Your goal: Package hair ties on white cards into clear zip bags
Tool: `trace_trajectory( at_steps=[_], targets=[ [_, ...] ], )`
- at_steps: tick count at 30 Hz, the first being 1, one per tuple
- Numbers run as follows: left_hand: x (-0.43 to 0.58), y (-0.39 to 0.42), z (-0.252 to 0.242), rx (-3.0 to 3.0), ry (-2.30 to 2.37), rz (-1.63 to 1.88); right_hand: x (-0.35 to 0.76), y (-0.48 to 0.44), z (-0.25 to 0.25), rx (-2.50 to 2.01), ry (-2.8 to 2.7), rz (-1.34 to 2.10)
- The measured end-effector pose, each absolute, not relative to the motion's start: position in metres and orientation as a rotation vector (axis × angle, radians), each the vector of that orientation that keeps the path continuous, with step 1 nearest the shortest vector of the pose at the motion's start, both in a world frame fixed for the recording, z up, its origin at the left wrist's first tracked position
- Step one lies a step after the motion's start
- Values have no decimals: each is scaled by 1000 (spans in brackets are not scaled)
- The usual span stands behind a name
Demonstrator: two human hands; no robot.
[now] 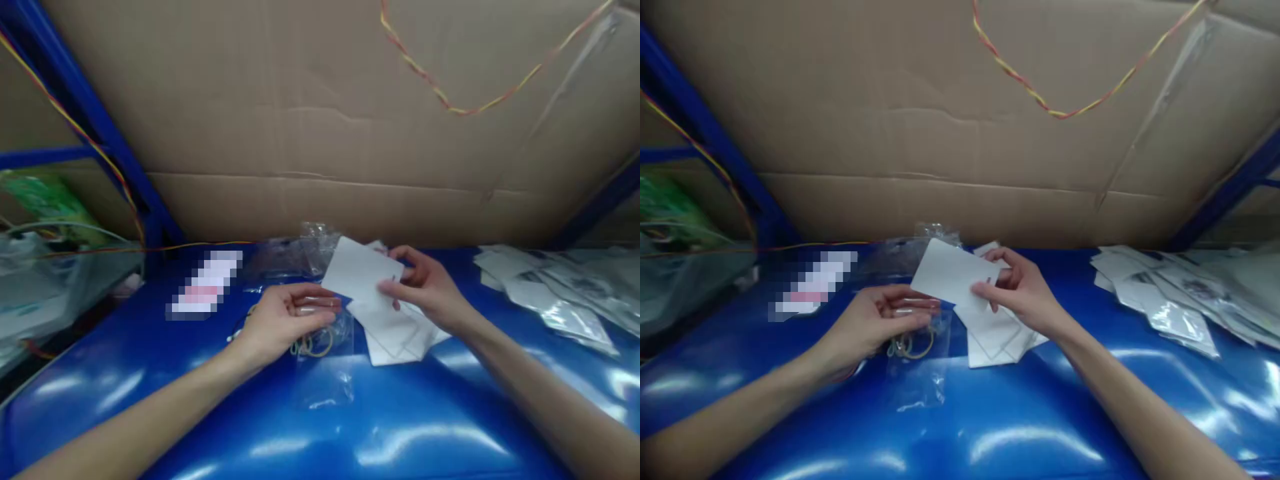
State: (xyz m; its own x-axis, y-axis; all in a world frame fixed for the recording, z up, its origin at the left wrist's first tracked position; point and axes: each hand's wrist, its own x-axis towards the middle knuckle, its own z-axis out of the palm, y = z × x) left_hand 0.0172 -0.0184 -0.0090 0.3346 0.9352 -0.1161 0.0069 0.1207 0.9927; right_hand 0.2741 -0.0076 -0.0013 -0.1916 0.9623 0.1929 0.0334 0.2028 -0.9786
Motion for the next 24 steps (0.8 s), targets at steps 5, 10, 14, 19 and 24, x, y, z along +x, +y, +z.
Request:
trace_trajectory(
  at_steps=[5, 10, 14, 19, 24],
  targets=[
    [18, -16, -11, 1222, 970, 854, 271, -10, -1, -965, -1507, 1065],
    [17, -16, -15, 1203, 945, 837, 268, -9, -3, -901, -1515, 910],
    [17, -18, -15, 1218, 912, 818, 270, -8, -4, -911, -1500, 887],
    [19, -19, -14, 1261, 864, 763, 272, -12, -4, -976, -1532, 890],
    [19, -21, -17, 1297, 841, 734, 271, -14, -7, -964, -1553, 726]
  ],
)
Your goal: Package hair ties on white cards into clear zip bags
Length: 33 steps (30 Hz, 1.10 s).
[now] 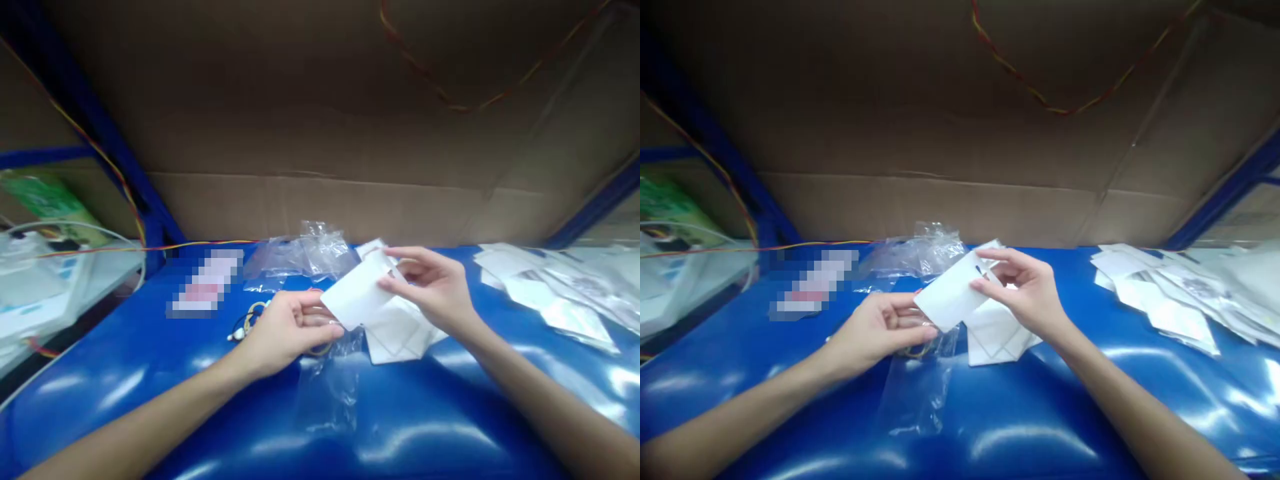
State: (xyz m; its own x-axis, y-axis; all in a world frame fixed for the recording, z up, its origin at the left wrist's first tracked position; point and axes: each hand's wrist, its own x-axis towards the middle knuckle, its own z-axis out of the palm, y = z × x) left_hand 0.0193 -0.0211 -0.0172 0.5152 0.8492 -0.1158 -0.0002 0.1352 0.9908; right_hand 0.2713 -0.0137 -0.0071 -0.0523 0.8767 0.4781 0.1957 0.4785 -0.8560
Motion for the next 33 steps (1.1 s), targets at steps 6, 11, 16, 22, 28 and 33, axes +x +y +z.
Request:
trace_trajectory(
  at_steps=[6, 11, 16, 22, 28, 33],
  targets=[
    [19, -24, -20, 1352, 876, 682, 272, -16, -11, -1007, -1687, 638],
    [22, -28, -15, 1348, 836, 658, 270, -23, -8, -984, -1836, 628],
    [24, -28, -15, 1303, 806, 649, 261, -30, -7, -963, -1903, 704],
    [26, -29, -11, 1276, 828, 678, 256, -28, -15, -1035, -1636, 804],
    [26, -28, -8, 1245, 860, 736, 250, -33, -12, -977, -1780, 717],
    [27, -27, -5, 1224, 924, 843, 243, -42, -14, -837, -1973, 608]
  ],
)
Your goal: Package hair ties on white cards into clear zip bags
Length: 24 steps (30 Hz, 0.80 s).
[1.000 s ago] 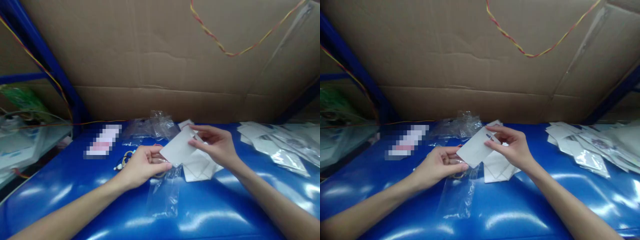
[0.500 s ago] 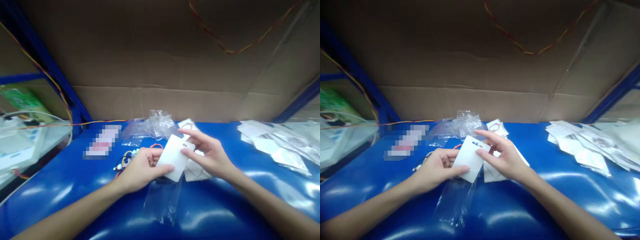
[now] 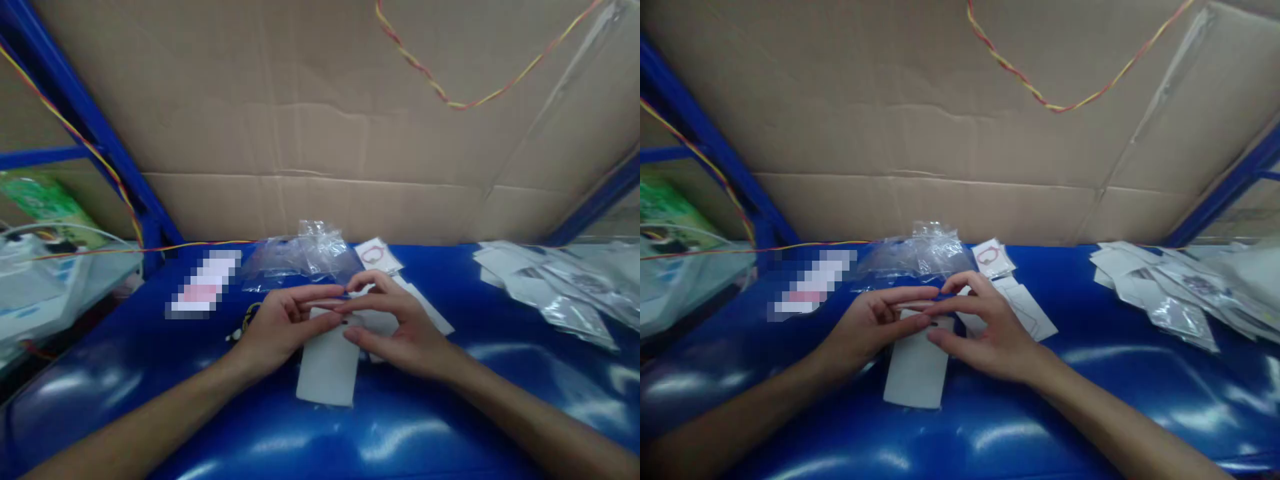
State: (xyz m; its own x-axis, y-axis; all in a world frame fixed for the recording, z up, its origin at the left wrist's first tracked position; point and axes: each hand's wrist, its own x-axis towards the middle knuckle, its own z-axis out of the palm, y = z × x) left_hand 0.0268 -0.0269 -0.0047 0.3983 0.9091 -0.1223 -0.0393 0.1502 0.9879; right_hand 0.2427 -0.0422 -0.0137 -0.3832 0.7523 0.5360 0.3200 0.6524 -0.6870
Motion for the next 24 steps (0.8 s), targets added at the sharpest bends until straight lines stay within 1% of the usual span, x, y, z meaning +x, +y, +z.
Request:
trace_trajectory(
  at_steps=[8, 13, 17, 24],
  targets=[
    [26, -27, -6, 1270, 888, 882, 247, -42, -15, -892, -2066, 699],
    [26, -26, -5, 1316, 804, 873, 246, -38, -14, -859, -2003, 650],
    [26, -27, -5, 1280, 780, 899, 246, -36, -13, -883, -1928, 701],
    [24, -29, -6, 1350, 719, 864, 248, -35, -12, -910, -1994, 663]
  ],
)
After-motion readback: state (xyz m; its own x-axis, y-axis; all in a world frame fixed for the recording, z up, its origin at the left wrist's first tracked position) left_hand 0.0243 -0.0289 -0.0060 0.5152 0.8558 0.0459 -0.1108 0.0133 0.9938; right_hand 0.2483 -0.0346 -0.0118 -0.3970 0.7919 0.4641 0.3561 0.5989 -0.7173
